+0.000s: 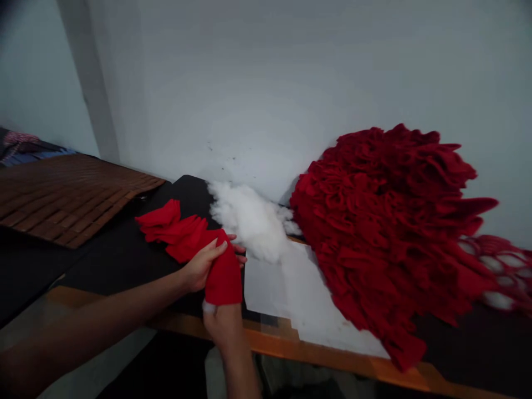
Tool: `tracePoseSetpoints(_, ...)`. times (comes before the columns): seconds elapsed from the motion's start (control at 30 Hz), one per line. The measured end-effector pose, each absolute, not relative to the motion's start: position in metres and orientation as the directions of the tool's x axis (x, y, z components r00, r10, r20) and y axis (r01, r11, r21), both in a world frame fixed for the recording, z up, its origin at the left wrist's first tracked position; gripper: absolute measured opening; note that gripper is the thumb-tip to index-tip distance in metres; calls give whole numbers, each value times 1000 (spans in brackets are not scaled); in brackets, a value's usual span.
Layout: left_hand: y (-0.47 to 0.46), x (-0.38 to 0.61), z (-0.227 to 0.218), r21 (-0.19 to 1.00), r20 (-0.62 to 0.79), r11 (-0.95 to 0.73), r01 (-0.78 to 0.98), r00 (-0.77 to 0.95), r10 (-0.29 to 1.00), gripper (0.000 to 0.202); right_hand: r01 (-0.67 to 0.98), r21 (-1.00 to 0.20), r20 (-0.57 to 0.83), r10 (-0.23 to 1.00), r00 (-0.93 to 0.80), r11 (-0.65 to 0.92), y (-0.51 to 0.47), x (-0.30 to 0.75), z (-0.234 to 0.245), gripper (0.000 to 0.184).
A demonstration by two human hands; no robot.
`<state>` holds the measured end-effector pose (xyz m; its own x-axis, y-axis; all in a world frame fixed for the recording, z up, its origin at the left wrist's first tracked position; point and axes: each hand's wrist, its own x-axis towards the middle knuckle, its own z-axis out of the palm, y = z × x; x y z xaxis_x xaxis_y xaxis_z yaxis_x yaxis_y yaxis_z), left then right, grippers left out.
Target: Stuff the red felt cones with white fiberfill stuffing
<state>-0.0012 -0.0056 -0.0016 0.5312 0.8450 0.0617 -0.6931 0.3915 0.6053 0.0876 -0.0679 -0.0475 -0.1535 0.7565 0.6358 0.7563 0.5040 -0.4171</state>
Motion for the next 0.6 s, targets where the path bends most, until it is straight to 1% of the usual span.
tracePoseSetpoints(0.1,-8,-1,-4,637,89,420,-647,603,793,37,750,-434,597,783,-176,499,-68,88,-40,64)
tracePoseSetpoints(0.17,-10,-1,-6,627,77,477,-616,658,749,36,732,-461,568,801,-191,502,-67,92,-33,65)
tracePoseSetpoints(0.27,-10,-1,-7,601,5,572,-558,718,696,28,694,-507,546,814,-200,510,-66,97,-26,62)
tracePoseSetpoints(0.33,-6,-2,-6,576,-52,590,-566,694,718,24,671,-533,542,817,-196,515,-66,99,-25,60)
tracePoseSetpoints(0.4,1,-3,-6,533,-98,575,-621,630,771,21,673,-533,572,804,-159,512,-69,98,-29,56)
tracePoseSetpoints(0.5,8,-5,-6,471,-99,539,-699,565,819,20,734,-477,698,716,-17,483,-76,94,-40,46)
tracePoseSetpoints(0.57,7,-4,-6,465,-85,547,-696,580,810,22,759,-470,736,675,54,451,-80,91,-48,41)
tracePoseSetpoints(0.6,5,-3,-6,472,-84,566,-676,605,792,24,756,-487,728,681,75,437,-82,90,-50,40)
